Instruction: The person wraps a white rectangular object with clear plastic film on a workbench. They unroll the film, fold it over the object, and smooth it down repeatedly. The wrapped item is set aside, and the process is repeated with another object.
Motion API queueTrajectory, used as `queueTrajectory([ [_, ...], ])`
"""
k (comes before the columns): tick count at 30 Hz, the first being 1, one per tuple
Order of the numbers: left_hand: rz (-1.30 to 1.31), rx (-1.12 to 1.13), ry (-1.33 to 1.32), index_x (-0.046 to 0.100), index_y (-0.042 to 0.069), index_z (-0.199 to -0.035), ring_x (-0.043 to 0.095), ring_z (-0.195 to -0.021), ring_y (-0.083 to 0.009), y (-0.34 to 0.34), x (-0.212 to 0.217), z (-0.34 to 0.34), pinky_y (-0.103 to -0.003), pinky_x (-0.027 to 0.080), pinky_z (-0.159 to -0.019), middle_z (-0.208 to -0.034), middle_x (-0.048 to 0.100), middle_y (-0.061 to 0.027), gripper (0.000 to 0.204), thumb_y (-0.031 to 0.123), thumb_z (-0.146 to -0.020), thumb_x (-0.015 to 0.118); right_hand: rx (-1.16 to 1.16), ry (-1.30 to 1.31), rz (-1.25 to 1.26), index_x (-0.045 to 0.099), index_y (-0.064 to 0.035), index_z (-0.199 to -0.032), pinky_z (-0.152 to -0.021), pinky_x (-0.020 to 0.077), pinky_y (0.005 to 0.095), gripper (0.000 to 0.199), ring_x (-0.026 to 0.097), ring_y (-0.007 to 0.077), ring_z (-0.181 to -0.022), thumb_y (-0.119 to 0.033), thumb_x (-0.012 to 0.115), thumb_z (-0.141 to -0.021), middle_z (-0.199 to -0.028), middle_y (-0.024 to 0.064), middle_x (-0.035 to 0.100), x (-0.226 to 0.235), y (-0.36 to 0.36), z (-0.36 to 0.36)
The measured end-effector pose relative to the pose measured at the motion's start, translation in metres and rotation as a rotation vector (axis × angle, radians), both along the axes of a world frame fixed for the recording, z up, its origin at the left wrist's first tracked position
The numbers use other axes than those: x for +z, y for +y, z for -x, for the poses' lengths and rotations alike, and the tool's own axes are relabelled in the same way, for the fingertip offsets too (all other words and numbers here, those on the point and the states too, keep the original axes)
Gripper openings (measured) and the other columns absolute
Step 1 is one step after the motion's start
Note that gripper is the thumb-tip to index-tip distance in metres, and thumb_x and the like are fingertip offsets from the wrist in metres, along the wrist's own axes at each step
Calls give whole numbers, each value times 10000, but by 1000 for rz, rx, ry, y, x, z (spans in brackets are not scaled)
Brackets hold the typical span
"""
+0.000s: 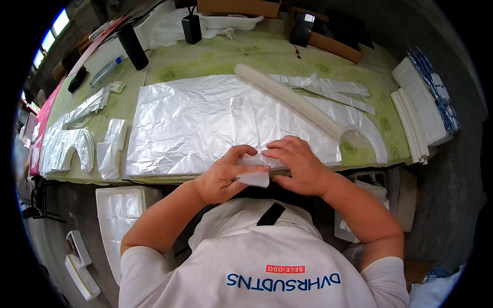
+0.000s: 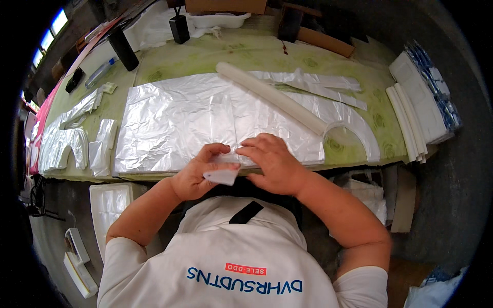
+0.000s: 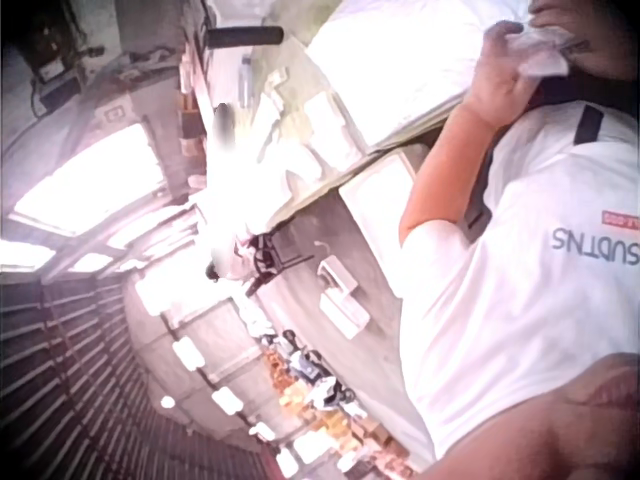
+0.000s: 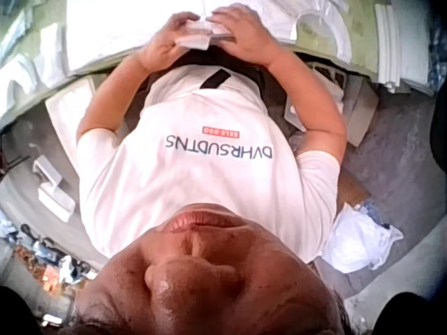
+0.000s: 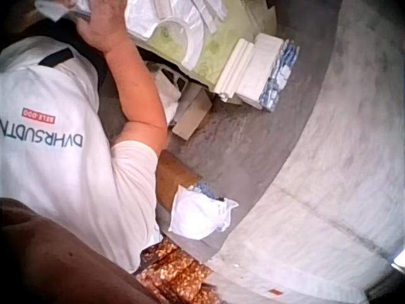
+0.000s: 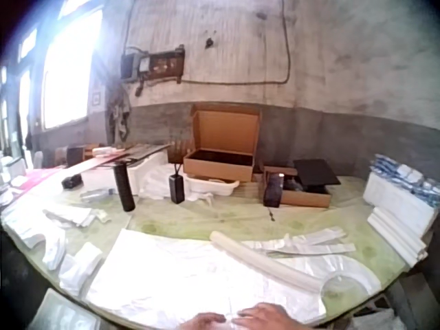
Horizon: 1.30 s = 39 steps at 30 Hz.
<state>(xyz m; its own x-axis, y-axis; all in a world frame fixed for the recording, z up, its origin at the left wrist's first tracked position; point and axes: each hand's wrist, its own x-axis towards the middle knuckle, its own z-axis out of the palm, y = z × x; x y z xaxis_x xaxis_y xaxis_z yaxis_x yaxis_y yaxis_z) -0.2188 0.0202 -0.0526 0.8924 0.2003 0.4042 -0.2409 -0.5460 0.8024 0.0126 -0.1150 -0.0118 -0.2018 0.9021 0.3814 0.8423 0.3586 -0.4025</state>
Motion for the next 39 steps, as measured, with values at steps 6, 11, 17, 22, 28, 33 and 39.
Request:
queueTrajectory([
  [6, 518, 384, 134, -65, 56, -1616, 630, -1014, -216, 3, 11, -12, -317, 532, -881, -1282, 525, -182, 999, 105, -952, 679, -295, 516, 517, 684, -10, -986, -718, 529, 389, 204, 675, 297, -769, -203, 656, -929, -846, 146, 704, -7, 47, 24],
  [11, 402, 530, 371, -87, 125, -1620, 645, -917, -175, 12, 24, -12, -310, 553, -790, -1242, 558, -160, 1060, 22, -903, 686, -443, 524, 547, 707, -17, -1013, -785, 536, 404, 265, 696, 308, -851, -254, 657, -905, -932, 167, 728, -18, 81, 16],
  [17, -385, 657, 211, 253, 89, -1588, 542, -1216, -324, 7, 16, -7, -438, 466, -1020, -1418, 448, -195, 933, 115, -815, 774, -365, 347, 701, 729, -27, -1012, -814, 540, 416, 306, 697, 340, -885, -284, 665, -859, -954, 178, 734, -14, 87, 15],
  [22, -617, 484, 333, 318, 91, -1569, 300, -1482, -395, -8, 9, -8, -555, 231, -1210, -1581, 341, -185, 910, 417, -843, 760, -247, 322, 712, 716, 7, -942, -761, 523, 371, 253, 677, 257, -789, -209, 641, -834, -853, 147, 726, -12, 84, 19],
  [28, -662, 434, 386, 301, 82, -1575, 220, -1528, -399, -6, 4, -11, -588, 144, -1229, -1639, 277, -175, 950, 522, -847, 722, -271, 296, 674, 711, 26, -963, -779, 523, 391, 288, 686, 294, -821, -209, 624, -821, -888, 179, 731, -8, 76, 23],
  [33, -738, 460, 299, 301, 84, -1576, 196, -1537, -395, -1, 19, -21, -576, 134, -1238, -1651, 248, -176, 977, 504, -818, 752, -378, 382, 608, 719, -2, -957, -827, 537, 449, 337, 688, 387, -914, -293, 626, -814, -966, 222, 721, -21, 68, 21],
  [39, -600, 432, 460, 272, 15, -1569, 196, -1534, -405, -3, -2, -20, -528, 145, -1253, -1639, 250, -224, 1025, 552, -831, 739, -400, 305, 616, 720, -6, -973, -849, 536, 448, 336, 687, 384, -955, -302, 638, -836, -1005, 210, 725, -11, 73, 26],
])
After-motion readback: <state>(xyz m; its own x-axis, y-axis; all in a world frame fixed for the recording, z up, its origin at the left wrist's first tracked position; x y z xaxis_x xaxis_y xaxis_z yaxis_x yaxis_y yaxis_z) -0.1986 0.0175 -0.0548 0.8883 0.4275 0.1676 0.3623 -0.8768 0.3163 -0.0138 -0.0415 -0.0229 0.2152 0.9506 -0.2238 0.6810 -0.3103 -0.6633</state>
